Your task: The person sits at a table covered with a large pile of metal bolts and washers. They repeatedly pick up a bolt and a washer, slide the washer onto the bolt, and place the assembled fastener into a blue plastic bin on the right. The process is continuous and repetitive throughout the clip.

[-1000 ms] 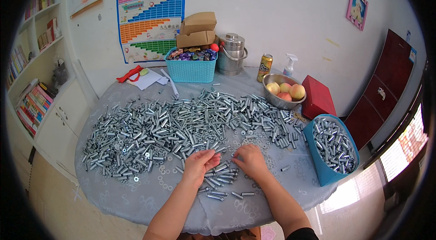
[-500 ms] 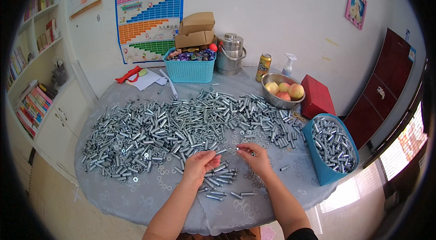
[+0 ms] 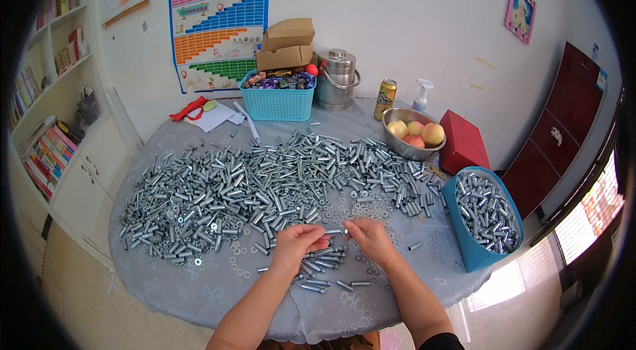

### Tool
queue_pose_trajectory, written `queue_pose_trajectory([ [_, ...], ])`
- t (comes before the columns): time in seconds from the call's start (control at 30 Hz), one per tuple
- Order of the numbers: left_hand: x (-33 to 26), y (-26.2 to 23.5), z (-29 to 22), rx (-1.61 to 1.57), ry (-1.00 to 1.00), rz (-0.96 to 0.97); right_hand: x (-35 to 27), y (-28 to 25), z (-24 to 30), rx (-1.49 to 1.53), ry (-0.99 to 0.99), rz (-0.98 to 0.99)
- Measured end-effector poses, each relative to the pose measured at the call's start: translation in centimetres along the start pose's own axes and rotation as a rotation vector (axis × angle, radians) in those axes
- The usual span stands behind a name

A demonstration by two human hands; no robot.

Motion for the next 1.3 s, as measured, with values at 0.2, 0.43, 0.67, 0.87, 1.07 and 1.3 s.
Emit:
queue_pose_trajectory([
  [0.2, 0.4, -0.2, 0.5, -0.036, -0.029, -0.031, -0.1, -0.3, -0.5, 0.343, -0.01, -0.095],
  [0.43, 0.5, -0.8, 0.0, -0.124, 0.023, -0.072, -0.2, 0.2, -0.1, 0.353, -0.002, -0.011],
  [0.67, 0.5, -1.1, -0.1, -0.128, 0.035, -0.089, -0.2, 0.0, 0.5, 0.379, -0.035, -0.028],
  [0.87, 0.4, -1.0, -0.4, -0.101, 0.059, -0.082, -0.1, 0.0, -0.2, 0.345, -0.021, -0.014],
  [1.07, 0.1, -1.0, -0.6, -0.046, 0.047, -0.07, -0.4, -0.4, 1.5, 0.325, -0.046, -0.086],
  [1.3, 0.0, -0.4, -1.2, 0.084, 0.086, 0.018, -0.6, 1.3, -1.1, 0.214, 0.107, 0.091],
])
Point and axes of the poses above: each hand's wrist, its own x-axis towards the middle knuckle, its own y-axis out of the palm, z = x × y, the point moved 10 cm from there along x, towards the middle knuckle, and after that the axes turned 9 degrees about x, right-handed, at the moved point
